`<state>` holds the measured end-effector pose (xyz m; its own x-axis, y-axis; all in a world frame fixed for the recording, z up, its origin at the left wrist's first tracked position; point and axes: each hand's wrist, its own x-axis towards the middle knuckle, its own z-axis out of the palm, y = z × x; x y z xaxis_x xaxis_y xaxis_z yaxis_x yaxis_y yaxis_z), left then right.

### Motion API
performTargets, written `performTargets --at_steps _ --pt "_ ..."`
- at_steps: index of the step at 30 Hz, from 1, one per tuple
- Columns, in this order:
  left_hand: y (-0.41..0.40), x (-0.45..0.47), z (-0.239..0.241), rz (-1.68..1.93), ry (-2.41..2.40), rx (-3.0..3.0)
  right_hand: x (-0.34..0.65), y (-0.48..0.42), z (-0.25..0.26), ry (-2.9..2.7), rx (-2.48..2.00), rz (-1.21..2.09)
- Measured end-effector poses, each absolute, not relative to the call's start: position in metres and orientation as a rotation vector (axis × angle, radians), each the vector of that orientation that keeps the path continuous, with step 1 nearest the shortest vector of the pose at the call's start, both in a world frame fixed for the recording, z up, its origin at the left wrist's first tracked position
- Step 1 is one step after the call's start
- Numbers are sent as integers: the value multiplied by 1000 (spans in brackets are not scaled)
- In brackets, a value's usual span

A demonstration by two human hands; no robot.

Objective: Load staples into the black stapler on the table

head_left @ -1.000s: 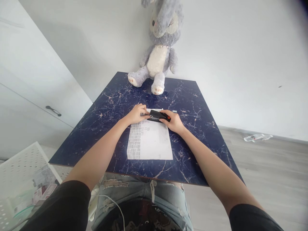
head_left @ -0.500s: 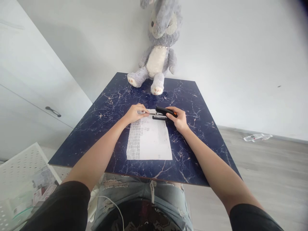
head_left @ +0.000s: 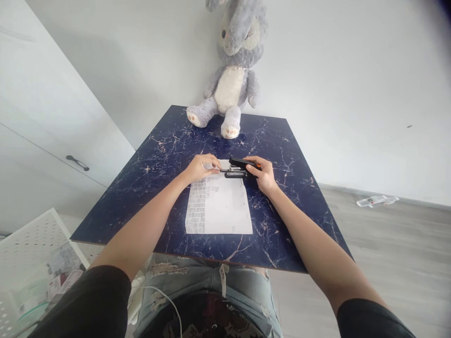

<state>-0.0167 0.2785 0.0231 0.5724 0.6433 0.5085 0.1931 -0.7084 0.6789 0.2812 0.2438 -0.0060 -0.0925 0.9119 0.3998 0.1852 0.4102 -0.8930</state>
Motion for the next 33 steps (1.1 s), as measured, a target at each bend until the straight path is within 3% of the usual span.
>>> performTargets --at_steps 8,33 --pt "277 -11 21 1192 710 2262 277 239 5 -1718 -970 815" --pt "281 -12 11 987 599 2334 266 232 6 -1970 -925 745"
